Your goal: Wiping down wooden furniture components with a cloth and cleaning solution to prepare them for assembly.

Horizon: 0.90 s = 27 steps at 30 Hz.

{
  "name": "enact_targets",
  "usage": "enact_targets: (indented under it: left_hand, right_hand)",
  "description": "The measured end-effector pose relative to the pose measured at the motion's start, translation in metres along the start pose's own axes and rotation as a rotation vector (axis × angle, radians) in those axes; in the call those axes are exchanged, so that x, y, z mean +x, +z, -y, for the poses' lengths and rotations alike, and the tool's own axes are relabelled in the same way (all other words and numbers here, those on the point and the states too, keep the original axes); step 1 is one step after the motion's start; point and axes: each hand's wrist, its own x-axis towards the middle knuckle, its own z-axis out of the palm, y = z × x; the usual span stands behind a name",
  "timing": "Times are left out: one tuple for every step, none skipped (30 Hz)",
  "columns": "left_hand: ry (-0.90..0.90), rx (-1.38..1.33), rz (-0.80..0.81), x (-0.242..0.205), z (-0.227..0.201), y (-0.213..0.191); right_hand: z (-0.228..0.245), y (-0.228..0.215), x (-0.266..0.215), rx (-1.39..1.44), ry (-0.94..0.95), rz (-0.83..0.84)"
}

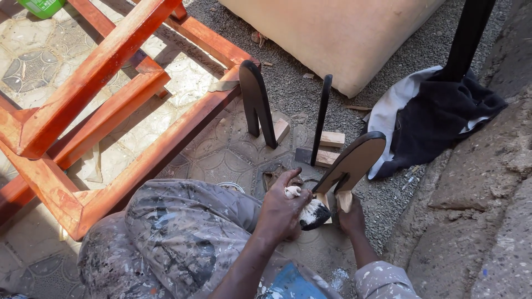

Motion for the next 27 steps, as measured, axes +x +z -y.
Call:
enact_targets:
  left_hand:
    - [-0.019, 0.028, -0.023, 0.001, 0.003, -0.001]
    - [-0.022, 0.028, -0.027, -0.001, 0.001, -0.003]
    - [-0.015, 0.009, -0.048, -0.003, -0.001, -0.004]
    - [-0.006, -0.011, -0.067, -0.004, -0.002, -0.004]
    - [-0.008, -0.012, -0.070, -0.004, 0.000, -0.006]
    - [-0.034, -0.016, -0.090, -0.002, 0.000, -0.007]
    - [-0.061, -0.020, -0.111, 0.000, 0.001, -0.009]
    - [-0.060, -0.022, -0.113, 0.003, 0.004, -0.009]
    - [-0.058, -0.047, -0.140, 0.006, 0.008, -0.009]
    - [-0.056, -0.069, -0.167, 0.009, 0.011, -0.010]
    - [-0.055, -0.071, -0.169, 0.009, 0.013, -0.009]
    - [-0.050, -0.083, -0.174, 0.008, 0.015, -0.009]
    - [-0.046, -0.095, -0.179, 0.008, 0.017, -0.008]
    - [-0.046, -0.097, -0.185, 0.007, 0.017, -0.009]
    - [-0.046, -0.116, -0.195, 0.007, 0.017, -0.010]
    - [-0.040, -0.136, -0.206, 0.008, 0.016, -0.011]
    - [-0.034, -0.139, -0.213, 0.012, 0.019, -0.009]
    - [-0.041, -0.177, -0.229, 0.016, 0.022, -0.009]
    - [-0.047, -0.214, -0.244, 0.019, 0.026, -0.010]
    - [-0.043, -0.216, -0.253, 0.021, 0.027, -0.009]
    - [-0.046, -0.245, -0.283, 0.022, 0.028, -0.009]
    - [-0.050, -0.272, -0.313, 0.023, 0.030, -0.008]
    - [-0.048, -0.272, -0.322, 0.020, 0.026, -0.009]
    - [-0.024, -0.327, -0.340, 0.017, 0.022, -0.011]
    - [0.001, -0.381, -0.358, 0.014, 0.018, -0.012]
    - [0.003, -0.380, -0.369, 0.011, 0.013, -0.016]
    - [0.027, -0.510, -0.421, 0.007, 0.007, -0.020]
  right_hand:
    - [-0.010, 0.007, 0.010, -0.037, 0.033, 0.006]
    - [0.002, 0.000, 0.002, -0.038, 0.031, 0.011]
    - [0.013, -0.007, -0.006, 0.009, 0.024, -0.001]
    - [0.024, -0.015, -0.014, 0.057, 0.019, -0.014]
    - [0.028, -0.011, -0.023, 0.056, 0.018, -0.011]
    - [0.035, -0.009, -0.028, 0.059, 0.089, -0.120]
    - [0.041, -0.008, -0.033, 0.063, 0.160, -0.230]
    - [0.060, -0.012, -0.047, 0.062, 0.157, -0.230]
    - [0.080, -0.016, -0.061, 0.063, 0.206, -0.275]
    - [0.100, -0.019, -0.075, 0.066, 0.256, -0.318]
    - [0.096, -0.012, -0.069, 0.066, 0.253, -0.318]
    - [0.092, -0.005, -0.064, 0.124, 0.280, -0.357]
    - [0.088, 0.002, -0.059, 0.183, 0.307, -0.396]
    - [0.088, 0.007, -0.060, 0.181, 0.302, -0.392]
    - [0.089, 0.011, -0.062, 0.216, 0.329, -0.398]
    - [0.091, 0.015, -0.060, 0.254, 0.353, -0.405]
    - [0.104, 0.011, -0.075, 0.255, 0.344, -0.405]
    - [0.116, 0.010, -0.093, 0.299, 0.290, -0.346]
    - [0.129, 0.008, -0.110, 0.342, 0.236, -0.287]
    - [0.142, 0.007, -0.117, 0.342, 0.227, -0.283]
    - [0.156, 0.006, -0.123, 0.418, 0.157, -0.194]
    - [0.169, 0.006, -0.131, 0.492, 0.090, -0.102]
    - [0.190, 0.003, -0.142, 0.493, 0.083, -0.096]
    - [0.212, 0.001, -0.153, 0.570, 0.059, 0.082]
    - [0.233, -0.002, -0.164, 0.643, 0.035, 0.261]
    - [0.253, -0.007, -0.164, 0.643, 0.029, 0.269]
    - [0.272, -0.012, -0.164, 0.658, -0.064, 0.258]
